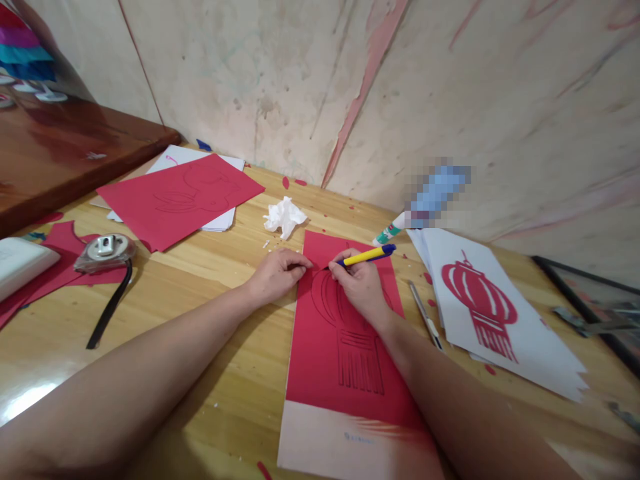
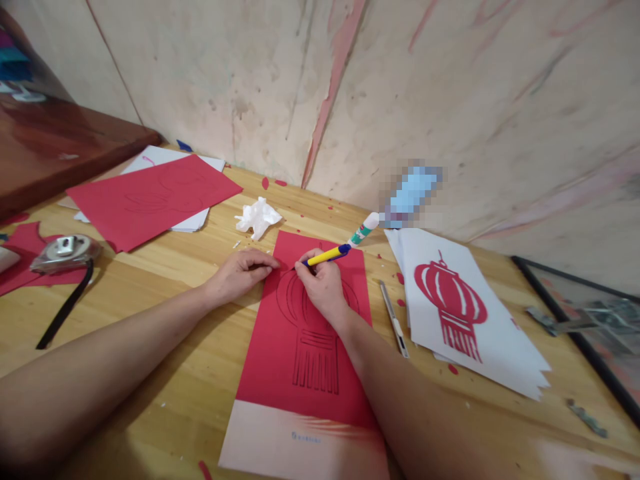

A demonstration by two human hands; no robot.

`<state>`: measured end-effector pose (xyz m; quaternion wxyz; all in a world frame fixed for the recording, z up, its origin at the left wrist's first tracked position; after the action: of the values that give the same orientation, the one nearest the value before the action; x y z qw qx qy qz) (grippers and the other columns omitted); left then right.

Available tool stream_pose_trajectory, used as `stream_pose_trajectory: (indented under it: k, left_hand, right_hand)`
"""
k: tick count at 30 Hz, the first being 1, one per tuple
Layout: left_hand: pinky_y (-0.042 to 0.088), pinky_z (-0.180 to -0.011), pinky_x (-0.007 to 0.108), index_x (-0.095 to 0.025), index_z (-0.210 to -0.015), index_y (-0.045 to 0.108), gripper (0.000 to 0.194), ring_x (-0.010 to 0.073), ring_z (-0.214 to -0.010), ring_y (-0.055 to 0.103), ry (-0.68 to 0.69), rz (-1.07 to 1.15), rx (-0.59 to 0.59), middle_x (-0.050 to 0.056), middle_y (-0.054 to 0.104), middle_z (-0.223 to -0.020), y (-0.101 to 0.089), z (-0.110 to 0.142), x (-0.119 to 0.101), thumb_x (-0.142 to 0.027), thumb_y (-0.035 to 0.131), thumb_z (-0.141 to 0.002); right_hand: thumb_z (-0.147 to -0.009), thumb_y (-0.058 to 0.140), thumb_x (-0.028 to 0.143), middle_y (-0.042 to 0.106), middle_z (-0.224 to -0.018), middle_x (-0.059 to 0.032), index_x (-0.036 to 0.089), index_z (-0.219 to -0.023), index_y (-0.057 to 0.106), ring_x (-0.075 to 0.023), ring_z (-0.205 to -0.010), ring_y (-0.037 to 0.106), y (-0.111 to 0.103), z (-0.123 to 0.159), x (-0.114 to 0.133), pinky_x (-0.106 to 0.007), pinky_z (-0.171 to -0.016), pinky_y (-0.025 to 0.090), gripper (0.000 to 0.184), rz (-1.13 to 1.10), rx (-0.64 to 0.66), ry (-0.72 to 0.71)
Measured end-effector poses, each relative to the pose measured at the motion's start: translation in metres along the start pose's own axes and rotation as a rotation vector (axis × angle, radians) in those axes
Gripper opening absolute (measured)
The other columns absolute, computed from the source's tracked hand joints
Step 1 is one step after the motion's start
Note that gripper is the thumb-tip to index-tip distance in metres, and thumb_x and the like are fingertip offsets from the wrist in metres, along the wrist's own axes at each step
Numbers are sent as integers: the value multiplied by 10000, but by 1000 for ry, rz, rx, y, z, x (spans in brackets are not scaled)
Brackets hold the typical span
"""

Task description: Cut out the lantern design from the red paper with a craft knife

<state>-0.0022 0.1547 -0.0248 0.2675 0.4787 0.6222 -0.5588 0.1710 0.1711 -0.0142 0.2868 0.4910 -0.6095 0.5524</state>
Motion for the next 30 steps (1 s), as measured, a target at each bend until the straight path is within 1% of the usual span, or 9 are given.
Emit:
stream_pose_trajectory:
  k: [10, 16, 23, 30]
  left_hand:
    - [530, -914, 349, -198, -888, 789, 252, 192, -894, 684, -3, -17, -8, 42, 769, -922, 0, 0, 1, -86, 588, -783]
    - [532, -919, 345, -213, -880, 785, 248, 183, -910, 685, 3, -4, -6, 34, 771, -932, 0, 0, 1, -93, 586, -790]
    - [533, -923, 344, -221, -873, 781, 251, 177, -911, 685, 2, -2, -9, 19, 774, -930, 0, 0, 1, -93, 584, -784]
    - [535, -913, 352, -213, -870, 783, 249, 186, -909, 688, 4, -4, -7, 28, 773, -913, 0, 0, 1, -91, 583, -784]
  right_hand:
    - [-764, 606, 353, 532, -624, 17, 222, -753, 539, -150, -571, 503, 1, 0, 4, -292, -580, 413, 148, 31, 21, -30]
    - [-762, 610, 367, 530, -623, 18, 224, -770, 540, -153, -575, 505, 1, 1, 0, -290, -573, 404, 160, 24, 2, -14]
    - [-758, 609, 379, 527, -621, 14, 234, -757, 533, -156, -584, 498, 3, 0, 2, -284, -555, 389, 164, 19, 30, -21]
    - [-748, 620, 376, 528, -622, 20, 227, -761, 538, -151, -577, 493, 3, 0, 1, -290, -569, 404, 170, -17, 45, -4]
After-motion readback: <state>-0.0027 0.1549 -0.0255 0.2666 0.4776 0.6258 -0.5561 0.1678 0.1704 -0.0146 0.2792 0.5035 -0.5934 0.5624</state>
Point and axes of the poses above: each hand's wrist, its own z-axis away from the middle knuckle, its own y-axis out of the palm, x = y × z, the point moved 6 cm from there along -z, towards the middle knuckle
